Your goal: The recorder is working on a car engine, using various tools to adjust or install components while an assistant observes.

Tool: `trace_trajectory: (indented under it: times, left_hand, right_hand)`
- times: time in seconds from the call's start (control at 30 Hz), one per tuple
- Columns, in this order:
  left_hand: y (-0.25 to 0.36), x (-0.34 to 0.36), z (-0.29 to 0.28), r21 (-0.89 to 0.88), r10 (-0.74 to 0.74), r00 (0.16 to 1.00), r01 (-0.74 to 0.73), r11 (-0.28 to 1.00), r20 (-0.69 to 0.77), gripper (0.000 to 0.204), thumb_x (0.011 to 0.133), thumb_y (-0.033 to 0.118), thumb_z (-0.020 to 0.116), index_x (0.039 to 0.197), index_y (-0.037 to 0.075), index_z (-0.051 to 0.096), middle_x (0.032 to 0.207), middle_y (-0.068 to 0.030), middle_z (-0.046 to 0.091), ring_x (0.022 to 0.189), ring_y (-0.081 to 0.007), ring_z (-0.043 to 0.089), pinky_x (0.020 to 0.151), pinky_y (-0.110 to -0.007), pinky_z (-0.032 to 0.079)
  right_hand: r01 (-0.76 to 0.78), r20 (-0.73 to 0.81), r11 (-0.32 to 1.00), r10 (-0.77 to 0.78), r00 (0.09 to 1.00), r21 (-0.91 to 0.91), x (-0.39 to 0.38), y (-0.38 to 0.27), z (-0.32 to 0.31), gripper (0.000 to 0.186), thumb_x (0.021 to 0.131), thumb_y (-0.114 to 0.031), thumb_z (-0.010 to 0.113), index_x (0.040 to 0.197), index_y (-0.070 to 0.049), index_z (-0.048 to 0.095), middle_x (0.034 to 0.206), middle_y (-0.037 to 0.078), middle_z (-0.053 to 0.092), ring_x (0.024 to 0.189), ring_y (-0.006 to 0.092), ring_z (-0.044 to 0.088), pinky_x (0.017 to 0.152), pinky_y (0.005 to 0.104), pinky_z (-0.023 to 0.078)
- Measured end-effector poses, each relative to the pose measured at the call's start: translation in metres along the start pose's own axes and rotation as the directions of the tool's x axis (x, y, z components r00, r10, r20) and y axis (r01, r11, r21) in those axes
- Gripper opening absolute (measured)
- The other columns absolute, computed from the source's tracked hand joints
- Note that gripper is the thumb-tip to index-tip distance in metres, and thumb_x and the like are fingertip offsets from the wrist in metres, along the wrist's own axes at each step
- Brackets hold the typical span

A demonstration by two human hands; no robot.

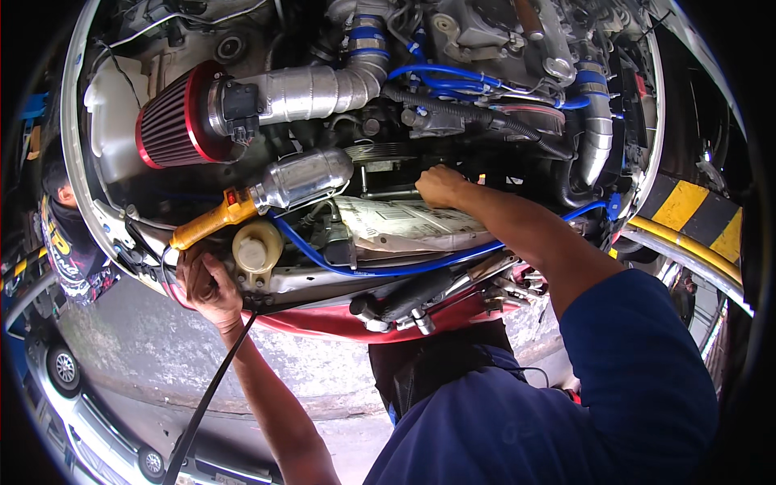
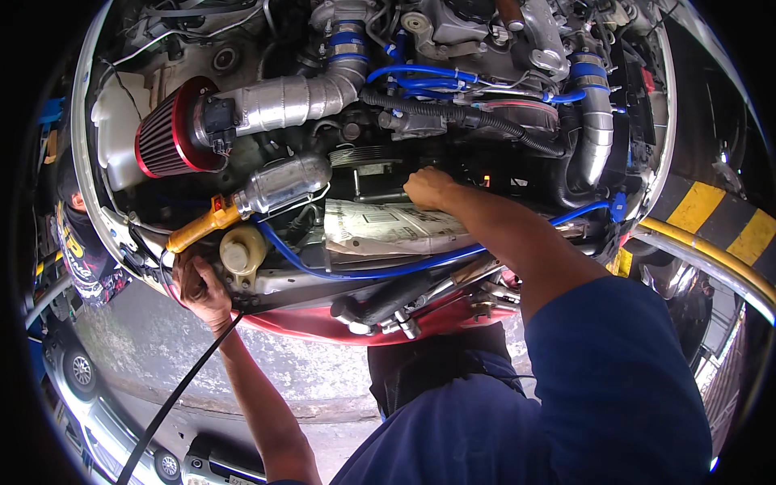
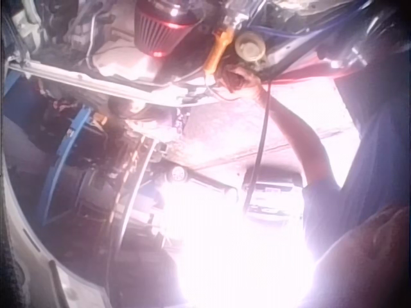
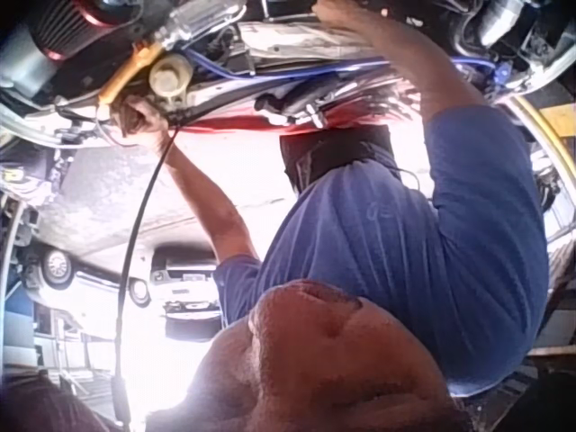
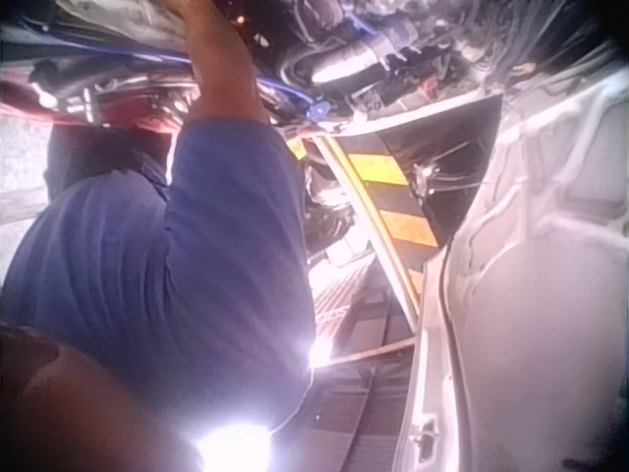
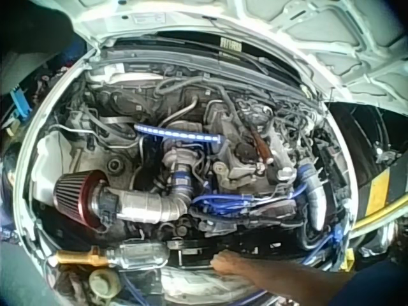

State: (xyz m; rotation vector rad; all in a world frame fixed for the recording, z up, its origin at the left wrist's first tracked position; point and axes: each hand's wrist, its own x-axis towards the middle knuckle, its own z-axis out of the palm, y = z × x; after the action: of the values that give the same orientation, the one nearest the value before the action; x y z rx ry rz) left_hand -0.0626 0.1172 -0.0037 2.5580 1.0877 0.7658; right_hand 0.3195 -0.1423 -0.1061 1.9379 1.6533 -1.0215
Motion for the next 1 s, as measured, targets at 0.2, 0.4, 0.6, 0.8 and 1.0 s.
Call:
trace_trajectory:
  times: [0.2, 0.4, 0.6, 0.8, 1.0]
  left_hand:
    - [-0.0003, 0.0006, 0.0006, 0.004, 0.001, 1.000, -0.001, 1.000, -0.001, 0.027, 0.101, 0.013, 0.051, 0.097, -0.007, 0.070, 0.107, -0.0172, 0.073, 0.112, -0.0376, 0.064, 0.104, -0.046, 0.043]
    - [0.0034, 0.0019, 0.0000, 0.004, 0.004, 1.000, -0.004, 1.000, -0.001, 0.028, 0.101, 0.013, 0.051, 0.095, -0.006, 0.070, 0.105, -0.0168, 0.073, 0.110, -0.0377, 0.064, 0.103, -0.047, 0.044]
    - [0.0028, 0.0012, 0.0005, -0.016, 0.005, 1.000, -0.005, 1.000, -0.007, 0.028, 0.101, 0.013, 0.050, 0.096, -0.006, 0.070, 0.107, -0.0164, 0.073, 0.110, -0.0376, 0.064, 0.104, -0.047, 0.043]
    - [0.0015, 0.0005, 0.0006, -0.013, -0.003, 1.000, 0.004, 1.000, 0.007, 0.028, 0.102, 0.013, 0.051, 0.097, -0.007, 0.070, 0.108, -0.0169, 0.073, 0.110, -0.0376, 0.064, 0.105, -0.047, 0.043]
    - [0.0031, 0.0009, -0.0007, -0.007, 0.004, 1.000, -0.004, 1.000, -0.008, 0.027, 0.101, 0.012, 0.052, 0.100, -0.007, 0.070, 0.109, -0.0171, 0.073, 0.112, -0.0380, 0.064, 0.105, -0.046, 0.043]
  right_hand:
    - [-0.022, 0.057, 1.000, 0.022, 0.998, -0.009, 0.0017, -0.0012, -0.0012, 0.024, 0.077, -0.008, 0.063, 0.094, 0.000, 0.077, 0.097, 0.021, 0.074, 0.093, 0.0364, 0.074, 0.084, 0.0446, 0.059]
    - [-0.018, 0.057, 1.000, 0.019, 0.998, -0.013, 0.0017, -0.0015, -0.0022, 0.024, 0.077, -0.009, 0.063, 0.095, 0.000, 0.077, 0.098, 0.022, 0.074, 0.094, 0.0368, 0.073, 0.085, 0.0448, 0.059]
    - [-0.012, 0.048, 1.000, 0.013, 0.999, -0.002, 0.0002, -0.0010, -0.0021, 0.024, 0.077, -0.008, 0.063, 0.095, 0.000, 0.077, 0.098, 0.022, 0.074, 0.093, 0.0371, 0.073, 0.084, 0.0452, 0.059]
    - [-0.013, 0.074, 1.000, 0.014, 0.997, -0.011, 0.0001, -0.0018, -0.0042, 0.025, 0.078, -0.008, 0.062, 0.095, 0.000, 0.077, 0.098, 0.023, 0.074, 0.094, 0.0374, 0.073, 0.085, 0.0450, 0.059]
    - [-0.028, 0.086, 1.000, 0.029, 0.996, -0.009, -0.0005, -0.0041, -0.0084, 0.025, 0.079, -0.007, 0.061, 0.096, 0.000, 0.077, 0.100, 0.022, 0.074, 0.096, 0.0369, 0.073, 0.087, 0.0448, 0.058]
